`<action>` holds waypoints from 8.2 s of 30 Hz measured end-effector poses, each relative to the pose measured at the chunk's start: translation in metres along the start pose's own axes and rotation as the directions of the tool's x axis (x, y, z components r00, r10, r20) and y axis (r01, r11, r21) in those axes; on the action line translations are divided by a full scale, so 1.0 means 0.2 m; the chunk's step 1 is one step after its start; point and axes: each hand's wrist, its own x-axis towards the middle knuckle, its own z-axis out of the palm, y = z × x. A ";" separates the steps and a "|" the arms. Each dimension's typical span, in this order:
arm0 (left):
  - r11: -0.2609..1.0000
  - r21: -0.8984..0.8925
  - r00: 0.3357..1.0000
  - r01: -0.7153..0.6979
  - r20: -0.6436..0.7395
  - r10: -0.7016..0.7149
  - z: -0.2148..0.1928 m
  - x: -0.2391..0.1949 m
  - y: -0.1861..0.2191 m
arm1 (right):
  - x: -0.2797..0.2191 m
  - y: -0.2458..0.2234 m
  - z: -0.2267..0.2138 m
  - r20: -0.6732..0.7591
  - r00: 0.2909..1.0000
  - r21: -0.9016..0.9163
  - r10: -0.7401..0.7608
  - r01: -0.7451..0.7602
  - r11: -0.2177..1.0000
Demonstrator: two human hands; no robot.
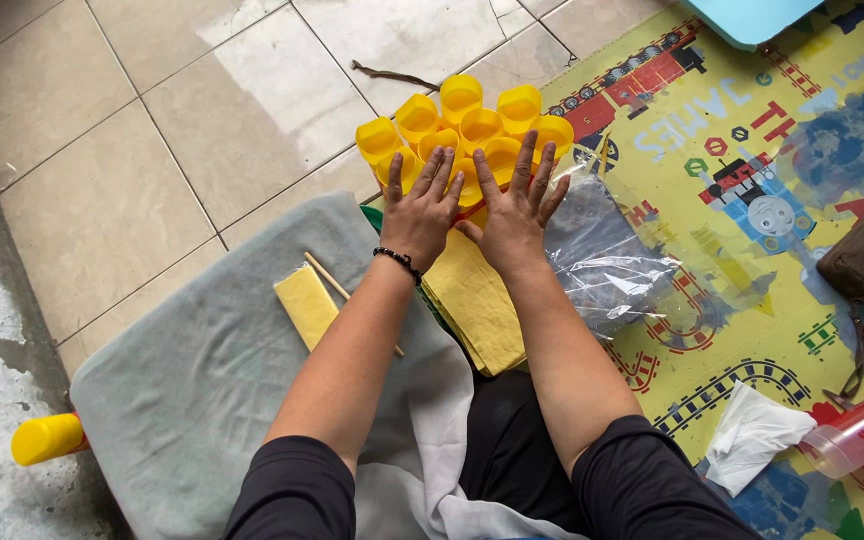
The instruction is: The person sits on the floor and rolls a yellow paper sheet around a cylindrical container to form a tube, then places it aside. They then pick up a yellow cloth, fold it, and use a wooden stick to press and crease the folds on a gray cushion.
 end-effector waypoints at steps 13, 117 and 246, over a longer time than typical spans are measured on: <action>0.997 -0.048 0.994 0.057 -0.092 -0.061 -0.03 0.01 0.06 | 0.00 0.02 0.02 -0.021 1.000 0.030 0.008 -0.008 1.000; 0.739 0.157 0.752 0.655 -0.045 -0.657 -0.87 -2.02 -0.50 | -1.05 -1.28 0.37 -0.347 0.667 0.134 -0.659 0.731 0.669; 0.716 0.076 0.667 0.694 0.307 -0.679 -0.84 -1.44 -0.36 | -0.88 -0.97 0.14 0.350 0.869 0.140 -0.351 0.322 0.936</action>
